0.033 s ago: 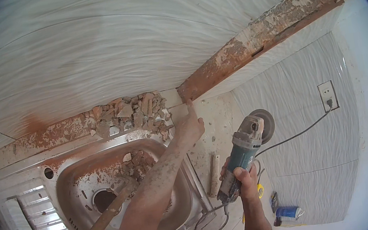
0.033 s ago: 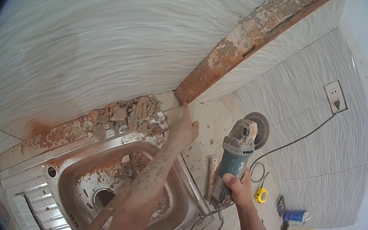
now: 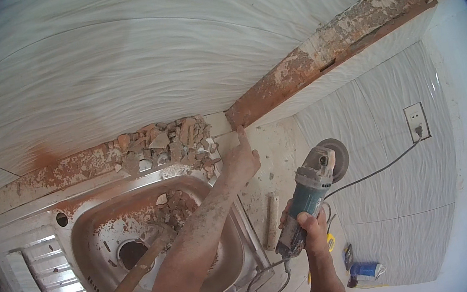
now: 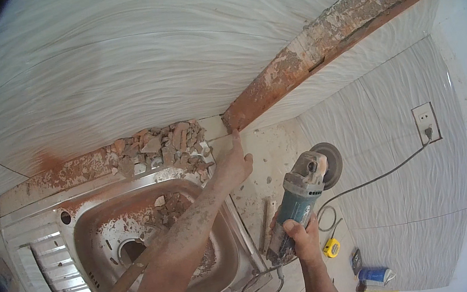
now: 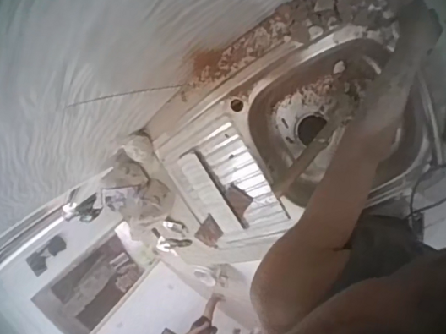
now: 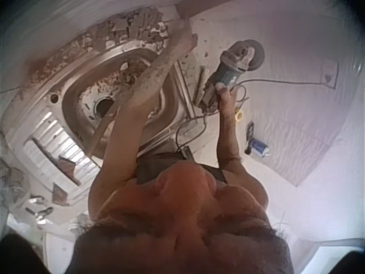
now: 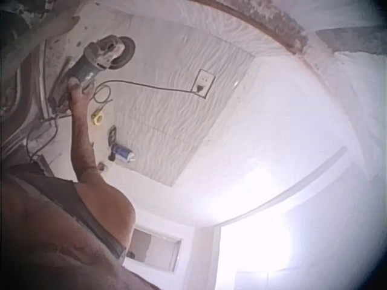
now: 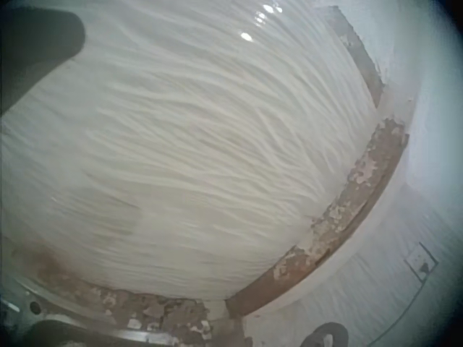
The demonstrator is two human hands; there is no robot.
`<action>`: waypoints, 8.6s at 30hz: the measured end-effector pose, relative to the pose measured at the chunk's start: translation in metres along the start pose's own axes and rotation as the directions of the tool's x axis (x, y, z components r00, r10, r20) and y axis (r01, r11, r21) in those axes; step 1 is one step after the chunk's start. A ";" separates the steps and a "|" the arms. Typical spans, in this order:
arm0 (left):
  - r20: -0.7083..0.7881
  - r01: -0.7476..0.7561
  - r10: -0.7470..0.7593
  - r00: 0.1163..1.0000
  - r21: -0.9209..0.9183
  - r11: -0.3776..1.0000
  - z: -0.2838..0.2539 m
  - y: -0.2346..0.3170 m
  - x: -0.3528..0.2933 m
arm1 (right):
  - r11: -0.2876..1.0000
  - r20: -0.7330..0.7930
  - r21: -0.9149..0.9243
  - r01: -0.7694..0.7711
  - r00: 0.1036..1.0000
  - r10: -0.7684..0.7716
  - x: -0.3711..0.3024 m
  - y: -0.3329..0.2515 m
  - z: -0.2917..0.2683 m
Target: Measuring, cutting, and fitting tiles onto a wall near a sink using an angle grinder.
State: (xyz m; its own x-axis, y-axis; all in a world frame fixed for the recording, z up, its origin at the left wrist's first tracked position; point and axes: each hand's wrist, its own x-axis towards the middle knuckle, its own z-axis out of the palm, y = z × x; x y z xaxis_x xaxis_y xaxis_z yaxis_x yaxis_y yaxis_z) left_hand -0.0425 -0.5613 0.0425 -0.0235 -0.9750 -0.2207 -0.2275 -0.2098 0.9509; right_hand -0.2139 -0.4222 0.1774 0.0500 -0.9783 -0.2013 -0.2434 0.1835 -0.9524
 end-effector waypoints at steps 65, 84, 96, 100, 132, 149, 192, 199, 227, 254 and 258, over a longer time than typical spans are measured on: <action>-0.127 -0.134 0.058 0.990 -0.740 0.659 -0.013 -0.048 -0.079 | 0.983 0.146 -0.104 -0.150 0.976 0.164 0.092 0.048 0.104; -0.143 -0.127 0.032 0.989 -0.729 0.673 -0.013 -0.044 -0.071 | 0.982 0.137 -0.080 -0.172 0.974 0.182 0.096 0.038 0.107; -0.466 -0.684 0.527 0.711 -0.282 0.673 -0.106 0.121 -0.066 | 0.985 0.110 0.172 -0.007 0.994 -0.012 0.011 -0.016 0.029; -0.301 -0.885 0.872 0.386 0.146 0.442 -0.108 0.253 -0.032 | 0.978 0.072 0.209 -0.027 0.997 0.013 -0.023 -0.040 -0.003; 0.368 -0.722 0.651 0.664 0.089 0.686 0.057 0.045 -0.334 | 0.954 0.098 0.298 0.046 0.992 -0.079 -0.104 -0.035 -0.068; 0.069 -0.714 0.720 0.691 0.219 0.665 0.068 0.034 -0.468 | 0.977 0.112 -0.002 0.212 0.971 -0.210 -0.219 -0.012 -0.045; -0.961 0.756 0.021 0.275 0.230 0.612 -0.244 -0.257 -0.753 | 0.544 -0.064 -0.839 0.011 0.991 -0.118 -0.189 0.155 -0.106; -0.924 0.813 -0.124 0.362 0.247 0.527 -0.243 -0.245 -0.750 | 0.574 -0.094 -0.819 -0.004 0.988 -0.127 -0.187 0.161 -0.110; -0.865 0.763 -0.178 0.468 0.295 0.575 -0.258 -0.194 -0.683 | 0.368 -0.083 -0.918 0.150 0.834 -0.545 -0.174 0.230 -0.129; -0.513 0.022 -0.231 0.827 -0.382 0.924 -0.293 -0.170 -0.629 | 0.475 -0.120 -0.879 0.035 0.948 -0.293 -0.189 0.175 -0.098; -0.478 -0.193 -0.191 0.857 -0.642 0.742 -0.259 -0.127 -0.648 | 0.471 -0.116 -0.882 0.016 0.961 -0.251 -0.189 0.166 -0.097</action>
State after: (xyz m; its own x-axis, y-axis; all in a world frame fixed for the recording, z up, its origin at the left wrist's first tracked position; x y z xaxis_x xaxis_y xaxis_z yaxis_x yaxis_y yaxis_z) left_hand 0.2537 0.0784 0.1212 0.4888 -0.8306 -0.2669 0.4612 -0.0137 0.8872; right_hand -0.3580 -0.2159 0.0795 -0.0036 -0.9974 0.0722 -0.9682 -0.0145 -0.2498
